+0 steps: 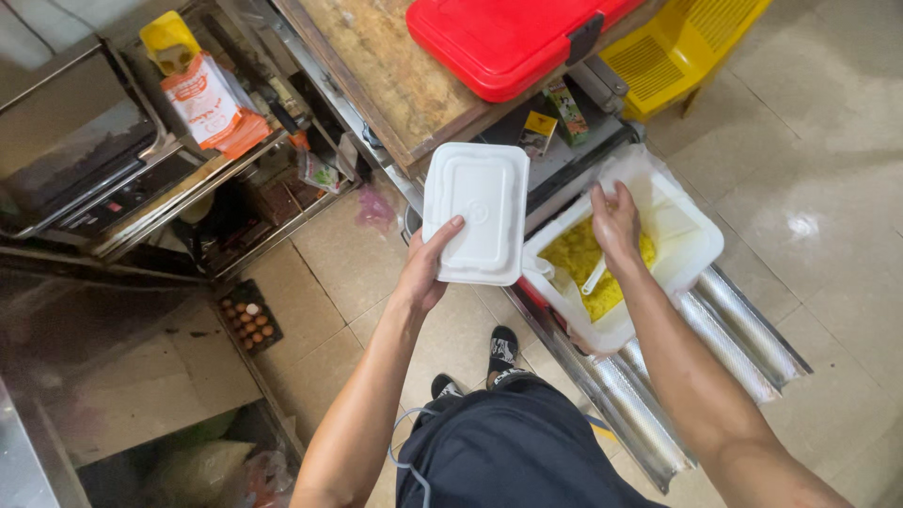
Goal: The person scoops yellow rice into a foam container, adds toppings including meat, cucumber slices, and pickled vegetables using tongs and a spoon, and applies sauces from a squeeze bottle.
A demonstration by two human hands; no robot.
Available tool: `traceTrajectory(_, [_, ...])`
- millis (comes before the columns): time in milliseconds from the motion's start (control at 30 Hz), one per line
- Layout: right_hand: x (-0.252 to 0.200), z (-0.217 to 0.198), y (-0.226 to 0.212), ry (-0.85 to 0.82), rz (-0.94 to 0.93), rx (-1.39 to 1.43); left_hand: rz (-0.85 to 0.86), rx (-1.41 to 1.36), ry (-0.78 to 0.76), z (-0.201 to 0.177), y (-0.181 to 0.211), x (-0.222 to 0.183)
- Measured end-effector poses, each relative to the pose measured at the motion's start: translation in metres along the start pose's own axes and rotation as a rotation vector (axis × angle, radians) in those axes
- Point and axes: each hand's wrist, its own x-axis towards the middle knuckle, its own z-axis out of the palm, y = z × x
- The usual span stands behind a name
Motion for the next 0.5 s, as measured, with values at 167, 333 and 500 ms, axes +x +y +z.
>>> traceTrajectory(167, [0.074, 0.074, -0.136, -0.136, 0.18, 0.448, 0.087, -0.037, 0.101, 0.005, 0.007, 0.003])
traceTrajectory(333, [0.097, 0.134, -0.194, 0.112, 0.103, 0.599, 0.151, -0.016, 0.166, -0.002, 0.01, -0.009])
traceTrajectory(500, [0.087, 0.117, -0.191, 0.17, 0.136, 0.63, 0.138, -0.034, 0.162, -0.011, 0.01, -0.022])
